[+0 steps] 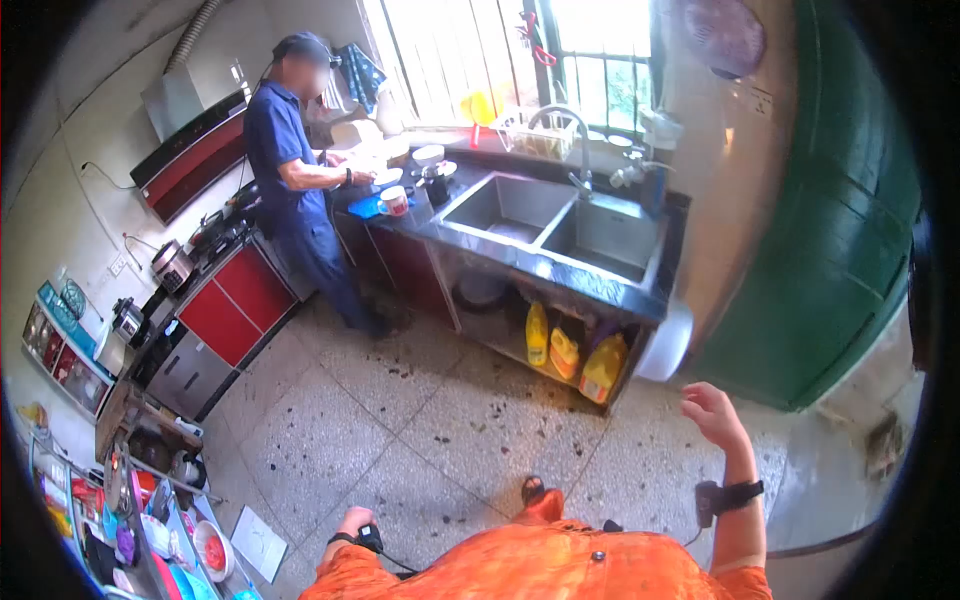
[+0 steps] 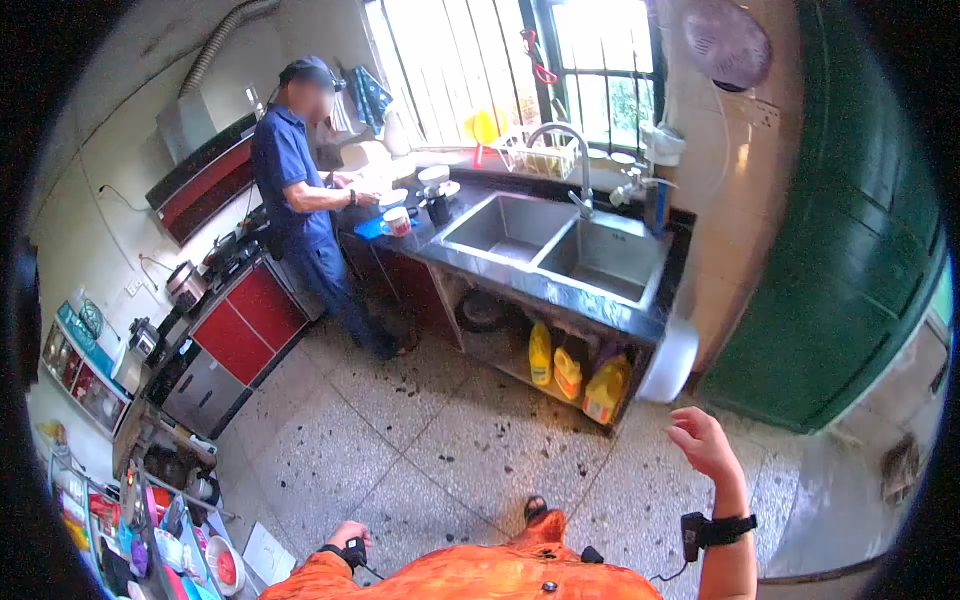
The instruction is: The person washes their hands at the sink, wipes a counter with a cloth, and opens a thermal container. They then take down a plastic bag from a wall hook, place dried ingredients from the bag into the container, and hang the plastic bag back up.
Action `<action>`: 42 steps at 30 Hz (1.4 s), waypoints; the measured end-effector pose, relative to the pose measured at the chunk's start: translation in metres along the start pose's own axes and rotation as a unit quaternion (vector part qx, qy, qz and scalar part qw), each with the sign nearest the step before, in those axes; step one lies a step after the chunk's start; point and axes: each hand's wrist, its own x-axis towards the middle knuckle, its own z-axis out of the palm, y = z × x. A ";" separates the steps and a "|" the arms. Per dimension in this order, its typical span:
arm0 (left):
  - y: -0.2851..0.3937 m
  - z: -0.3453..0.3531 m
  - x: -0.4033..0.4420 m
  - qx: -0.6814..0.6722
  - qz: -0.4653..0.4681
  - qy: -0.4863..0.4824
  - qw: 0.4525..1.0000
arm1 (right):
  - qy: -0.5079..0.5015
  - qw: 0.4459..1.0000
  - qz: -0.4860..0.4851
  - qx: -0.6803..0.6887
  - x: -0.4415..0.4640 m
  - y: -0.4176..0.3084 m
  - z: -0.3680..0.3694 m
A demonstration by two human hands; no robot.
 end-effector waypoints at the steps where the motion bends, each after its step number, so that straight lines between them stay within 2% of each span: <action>1: -0.002 -0.033 0.023 0.032 0.008 0.004 0.999 | 0.000 1.000 -0.006 -0.001 0.020 -0.011 -0.006; 3: 0.001 -0.107 0.068 0.122 0.039 0.031 0.991 | 0.005 1.000 -0.007 -0.024 0.049 -0.033 -0.020; 4: 0.014 -0.154 0.091 0.126 0.042 0.048 0.990 | 0.013 1.000 -0.003 -0.019 0.065 -0.044 -0.028; 5: 0.039 -0.194 0.110 -0.263 -0.008 0.141 0.954 | 0.022 1.000 -0.008 -0.012 0.080 -0.052 -0.036; 6: 0.066 -0.229 0.128 -0.609 -0.060 0.211 0.762 | 0.027 0.999 -0.012 -0.016 0.094 -0.059 -0.043; 7: 0.105 -0.281 0.132 -0.615 0.011 0.225 0.756 | 0.032 0.999 -0.017 -0.019 0.108 -0.066 -0.050; 9: 0.163 -0.359 0.171 -0.595 0.017 0.214 0.774 | 0.038 0.999 -0.030 -0.007 0.137 -0.070 -0.063; 11: 0.221 -0.418 0.202 -0.580 0.100 0.174 0.790 | 0.038 0.998 -0.044 -0.030 0.168 -0.080 -0.076; 13: 0.277 -0.456 0.225 -0.524 0.216 0.125 0.814 | 0.035 0.997 -0.052 -0.050 0.202 -0.082 -0.086; 17: 0.384 -0.528 0.233 -0.400 0.290 0.032 0.869 | -0.013 0.985 -0.107 -0.134 0.284 -0.100 -0.109; 19: 0.416 -0.545 0.256 -0.387 0.340 -0.024 0.857 | -0.012 0.976 -0.163 -0.144 0.325 -0.112 -0.106; 20: 0.431 -0.552 0.268 -0.378 0.345 -0.024 0.859 | -0.018 0.952 -0.234 -0.197 0.355 -0.104 -0.114; 21: 0.447 -0.560 0.276 -0.372 0.350 -0.024 0.860 | -0.009 0.941 -0.259 -0.218 0.379 -0.103 -0.115; 24: 0.490 -0.584 0.306 -0.441 0.338 -0.067 0.829 | 0.030 0.907 -0.293 -0.302 0.439 -0.117 -0.116; 26: 0.515 -0.590 0.339 -0.481 0.309 -0.082 0.817 | 0.063 0.914 -0.249 -0.315 0.473 -0.120 -0.104; 29: 0.544 -0.580 0.396 -0.515 0.266 -0.092 0.810 | 0.119 0.859 -0.343 -0.361 0.529 -0.099 -0.077; 31: 0.561 -0.569 0.424 -0.544 0.243 -0.109 0.796 | -0.036 0.868 -0.223 -0.442 0.541 -0.096 -0.066; 33: 0.581 -0.561 0.452 -0.577 0.231 -0.117 0.774 | -0.069 0.865 -0.214 -0.449 0.523 -0.095 -0.071; 35: 0.603 -0.554 0.468 -0.598 0.218 -0.129 0.761 | 0.028 0.896 -0.312 -0.313 0.503 -0.088 -0.084; 37: 0.628 -0.540 0.495 -0.619 0.197 -0.149 0.746 | 0.188 0.852 -0.423 -0.243 0.485 -0.076 -0.078; 38: 0.638 -0.535 0.509 -0.583 0.227 -0.186 0.758 | 0.225 0.878 -0.378 -0.189 0.480 -0.063 -0.075; 39: 0.649 -0.539 0.491 -0.610 0.220 -0.120 0.752 | 0.252 0.897 -0.339 -0.128 0.481 -0.042 -0.070; 40: 0.655 -0.539 0.487 -0.624 0.201 -0.140 0.742 | 0.251 0.947 -0.197 0.028 0.489 -0.001 -0.061; 41: 0.663 -0.523 0.503 -0.624 0.190 -0.150 0.743 | 0.267 0.952 -0.082 0.123 0.492 0.012 -0.046; 42: 0.665 -0.517 0.506 -0.668 0.230 -0.169 0.687 | 0.244 0.939 0.064 0.235 0.499 0.032 -0.044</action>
